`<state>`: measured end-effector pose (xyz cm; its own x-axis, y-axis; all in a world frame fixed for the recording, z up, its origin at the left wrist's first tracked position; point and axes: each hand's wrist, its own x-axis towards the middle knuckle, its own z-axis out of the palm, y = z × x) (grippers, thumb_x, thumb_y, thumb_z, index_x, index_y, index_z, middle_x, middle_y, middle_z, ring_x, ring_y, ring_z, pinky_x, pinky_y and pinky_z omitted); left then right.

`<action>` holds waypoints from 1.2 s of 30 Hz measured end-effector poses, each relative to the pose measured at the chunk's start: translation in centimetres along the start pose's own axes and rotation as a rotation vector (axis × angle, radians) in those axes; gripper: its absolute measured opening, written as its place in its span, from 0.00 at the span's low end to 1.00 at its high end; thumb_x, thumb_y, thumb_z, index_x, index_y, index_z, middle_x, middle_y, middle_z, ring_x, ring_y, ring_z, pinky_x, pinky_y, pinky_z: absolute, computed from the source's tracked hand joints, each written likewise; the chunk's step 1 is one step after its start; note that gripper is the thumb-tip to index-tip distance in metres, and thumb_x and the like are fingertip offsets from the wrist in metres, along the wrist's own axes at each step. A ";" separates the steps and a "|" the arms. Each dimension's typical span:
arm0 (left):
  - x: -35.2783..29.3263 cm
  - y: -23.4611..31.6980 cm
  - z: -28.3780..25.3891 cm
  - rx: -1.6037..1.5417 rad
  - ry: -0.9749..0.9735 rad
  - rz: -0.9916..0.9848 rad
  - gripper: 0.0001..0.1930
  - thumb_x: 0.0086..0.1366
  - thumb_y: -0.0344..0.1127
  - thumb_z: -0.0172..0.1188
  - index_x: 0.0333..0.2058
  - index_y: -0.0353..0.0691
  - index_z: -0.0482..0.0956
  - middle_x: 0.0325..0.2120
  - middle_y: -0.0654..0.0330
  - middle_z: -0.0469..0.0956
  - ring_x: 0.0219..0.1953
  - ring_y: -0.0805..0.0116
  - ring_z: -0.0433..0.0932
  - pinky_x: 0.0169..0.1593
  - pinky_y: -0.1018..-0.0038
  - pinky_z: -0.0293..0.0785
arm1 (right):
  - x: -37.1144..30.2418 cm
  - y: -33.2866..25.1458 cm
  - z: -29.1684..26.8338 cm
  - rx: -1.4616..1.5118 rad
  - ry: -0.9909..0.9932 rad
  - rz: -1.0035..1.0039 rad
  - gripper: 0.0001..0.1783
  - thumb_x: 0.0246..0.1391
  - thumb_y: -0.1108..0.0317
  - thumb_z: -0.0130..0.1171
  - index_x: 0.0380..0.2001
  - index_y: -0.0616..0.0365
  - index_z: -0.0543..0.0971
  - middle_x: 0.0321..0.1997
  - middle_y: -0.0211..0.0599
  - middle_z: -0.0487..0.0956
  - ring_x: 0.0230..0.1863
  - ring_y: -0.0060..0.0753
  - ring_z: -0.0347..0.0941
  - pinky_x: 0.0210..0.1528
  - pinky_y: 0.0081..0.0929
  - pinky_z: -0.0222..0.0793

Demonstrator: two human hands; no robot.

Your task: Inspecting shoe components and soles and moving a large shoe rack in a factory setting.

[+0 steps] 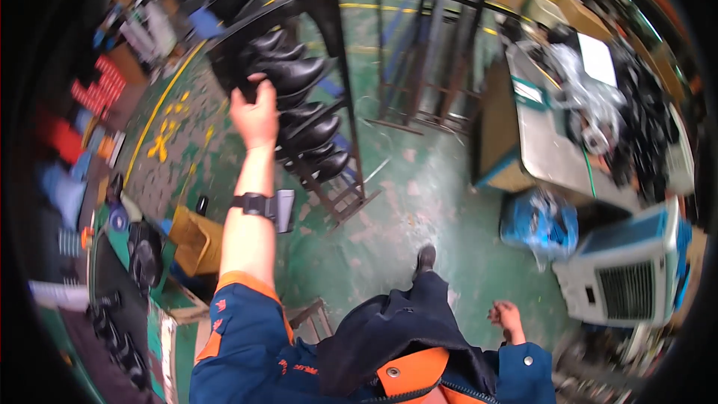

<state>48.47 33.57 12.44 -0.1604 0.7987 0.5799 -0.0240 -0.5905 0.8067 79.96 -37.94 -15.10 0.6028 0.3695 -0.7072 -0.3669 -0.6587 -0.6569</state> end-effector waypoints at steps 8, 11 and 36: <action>8.3 -5.0 2.8 0.120 0.075 -0.049 0.08 0.62 0.30 0.66 0.40 0.38 0.81 0.26 0.68 0.81 0.30 0.81 0.78 0.38 0.77 0.75 | 13.6 -54.0 28.3 -0.193 -0.490 -0.975 0.28 0.64 0.68 0.60 0.65 0.60 0.70 0.42 0.29 0.78 0.42 0.19 0.73 0.48 0.20 0.69; 12.4 -8.1 3.0 0.198 0.138 -0.051 0.09 0.60 0.30 0.65 0.39 0.38 0.81 0.23 0.66 0.82 0.27 0.79 0.79 0.35 0.76 0.76 | 11.4 -68.5 43.4 -0.152 -0.650 -1.221 0.38 0.60 0.67 0.65 0.72 0.56 0.63 0.59 0.38 0.75 0.58 0.28 0.72 0.60 0.29 0.67; 48.7 -34.1 -0.4 0.254 0.426 -0.076 0.09 0.56 0.28 0.67 0.32 0.33 0.77 0.20 0.67 0.79 0.26 0.86 0.74 0.29 0.77 0.73 | 20.8 -106.7 102.3 0.102 -1.073 -1.435 0.18 0.61 0.63 0.53 0.43 0.69 0.79 0.18 0.27 0.68 0.15 0.17 0.58 0.18 0.16 0.49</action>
<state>41.06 92.53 13.08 -0.5572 0.6892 0.4633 0.1814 -0.4435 0.8778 59.18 107.06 13.58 -0.2036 0.8062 0.5555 -0.0870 0.5502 -0.8305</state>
